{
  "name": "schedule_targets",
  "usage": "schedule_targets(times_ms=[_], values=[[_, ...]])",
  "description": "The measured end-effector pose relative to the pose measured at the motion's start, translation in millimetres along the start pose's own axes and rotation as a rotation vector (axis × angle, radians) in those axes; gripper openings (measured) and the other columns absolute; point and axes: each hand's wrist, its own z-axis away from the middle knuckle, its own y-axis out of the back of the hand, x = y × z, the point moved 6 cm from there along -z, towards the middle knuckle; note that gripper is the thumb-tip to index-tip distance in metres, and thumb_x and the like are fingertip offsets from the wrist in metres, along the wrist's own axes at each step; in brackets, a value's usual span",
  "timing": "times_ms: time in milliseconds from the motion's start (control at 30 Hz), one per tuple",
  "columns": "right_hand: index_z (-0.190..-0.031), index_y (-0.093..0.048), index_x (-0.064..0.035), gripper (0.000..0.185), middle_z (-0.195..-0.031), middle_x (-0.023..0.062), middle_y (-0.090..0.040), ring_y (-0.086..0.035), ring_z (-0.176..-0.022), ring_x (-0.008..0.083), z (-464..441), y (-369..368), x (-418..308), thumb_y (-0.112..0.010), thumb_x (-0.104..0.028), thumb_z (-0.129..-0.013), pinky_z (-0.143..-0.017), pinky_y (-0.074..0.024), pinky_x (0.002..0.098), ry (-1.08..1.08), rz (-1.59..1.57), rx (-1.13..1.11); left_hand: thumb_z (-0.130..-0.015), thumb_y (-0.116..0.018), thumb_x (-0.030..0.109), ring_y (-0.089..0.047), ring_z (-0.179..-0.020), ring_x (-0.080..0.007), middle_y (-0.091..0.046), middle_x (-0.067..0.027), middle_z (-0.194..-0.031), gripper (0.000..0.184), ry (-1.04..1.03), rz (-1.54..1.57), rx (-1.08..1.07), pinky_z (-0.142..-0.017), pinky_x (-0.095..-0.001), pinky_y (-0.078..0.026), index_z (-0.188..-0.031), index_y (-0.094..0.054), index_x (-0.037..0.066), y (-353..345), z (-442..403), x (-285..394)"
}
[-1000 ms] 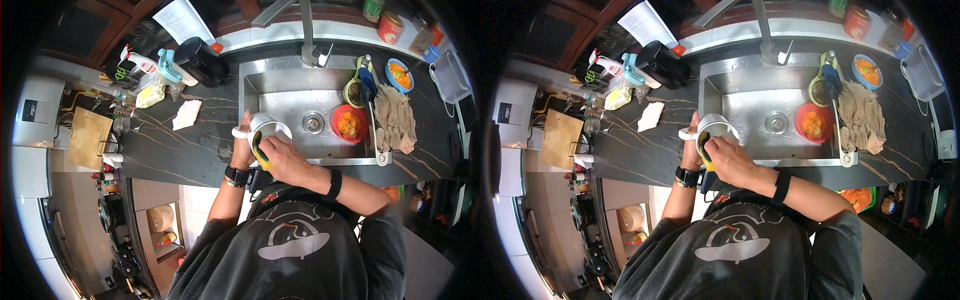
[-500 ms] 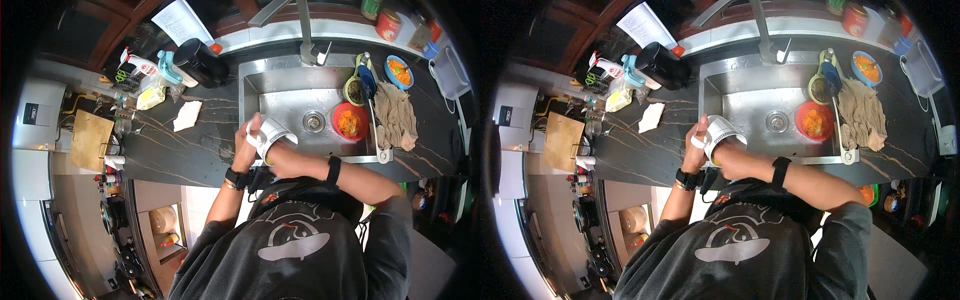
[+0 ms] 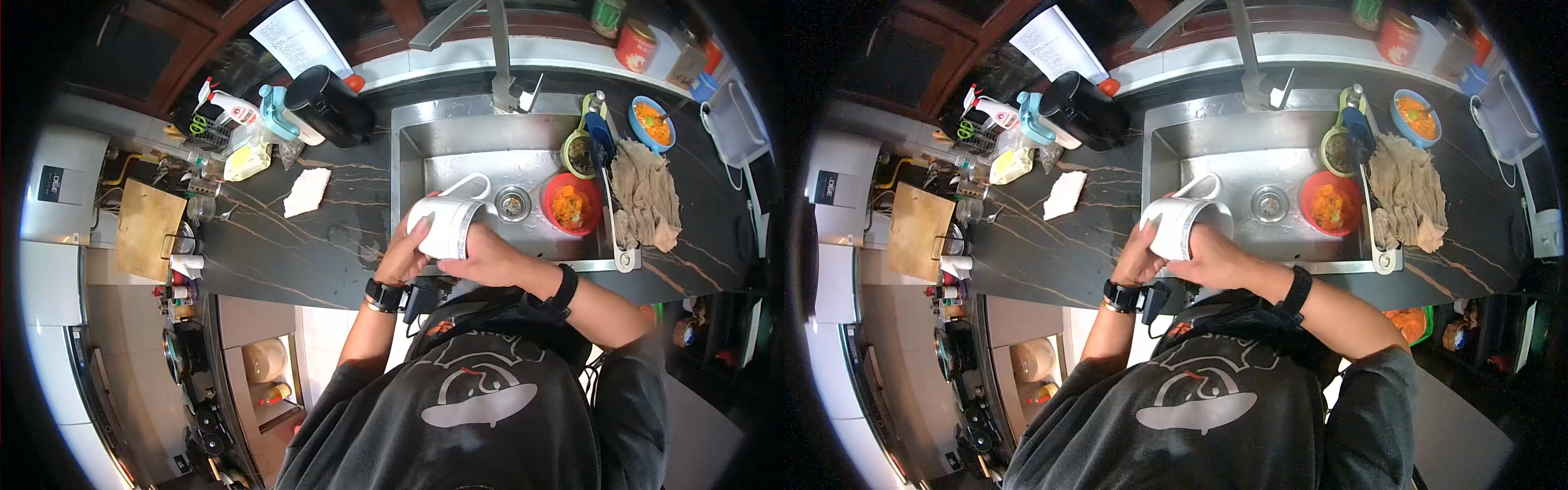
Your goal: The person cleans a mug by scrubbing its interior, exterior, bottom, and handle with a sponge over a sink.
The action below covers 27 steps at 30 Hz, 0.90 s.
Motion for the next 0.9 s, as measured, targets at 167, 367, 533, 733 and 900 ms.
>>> schedule_targets(times_ms=[167,367,533,733,900], values=[[-0.126,-0.045,0.0014,0.053,-0.112,0.0063,-0.055,-0.053,-0.102,0.0113,2,-6,-9,-0.064,-0.002,-0.077,-0.084,-0.0454,0.0273,-0.034,-0.645,0.038,-0.080,-0.065,0.046,-0.055,-0.111,-0.0231,-0.049,-0.0148,-0.128,0.083,-0.201,0.223,-0.120,-0.094,-0.0356,-0.047,-0.137,-0.030,-0.004,-1,1,-2],[-0.129,-0.040,0.0013,0.061,-0.118,0.0217,-0.052,-0.051,-0.114,0.0305,13,-19,-19,-0.065,-0.007,-0.075,-0.095,-0.0407,0.0387,0.089,0.263,-0.219,-0.090,-0.049,0.035,-0.058,-0.105,-0.0248,-0.056,-0.0171,-0.118,0.055,-0.093,0.281,0.005,-0.091,-0.0358,-0.048,-0.127,-0.043,-0.006,-11,3,9],[-0.122,-0.048,-0.0032,0.044,-0.121,0.0201,-0.050,-0.048,-0.115,0.0345,10,-11,-17,-0.052,-0.006,-0.079,-0.098,-0.0376,0.0426,0.189,0.777,-0.116,-0.094,-0.047,0.036,-0.060,-0.101,-0.0188,-0.061,-0.0093,-0.111,0.042,0.102,0.109,0.229,-0.088,-0.0325,-0.049,-0.120,-0.051,0.004,2,0,-24],[-0.121,-0.052,-0.0053,0.039,-0.121,0.0153,-0.054,-0.051,-0.113,0.0277,15,-6,25,-0.047,-0.009,-0.083,-0.097,-0.0390,0.0390,0.306,1.043,0.015,-0.093,-0.049,0.039,-0.061,-0.095,-0.0177,-0.062,-0.0072,-0.105,0.040,0.152,0.221,0.206,-0.081,-0.0322,-0.051,-0.114,-0.053,0.005,-12,-8,-23],[-0.126,-0.047,-0.0051,0.048,-0.128,0.0155,-0.049,-0.046,-0.119,0.0311,12,-11,47,-0.053,-0.006,-0.079,-0.102,-0.0340,0.0411,0.277,0.898,-0.024,-0.091,-0.054,0.038,-0.063,-0.090,-0.0176,-0.062,-0.0074,-0.101,0.041,0.201,0.215,0.258,-0.076,-0.0318,-0.052,-0.113,-0.054,0.004,-9,-4,-27]])
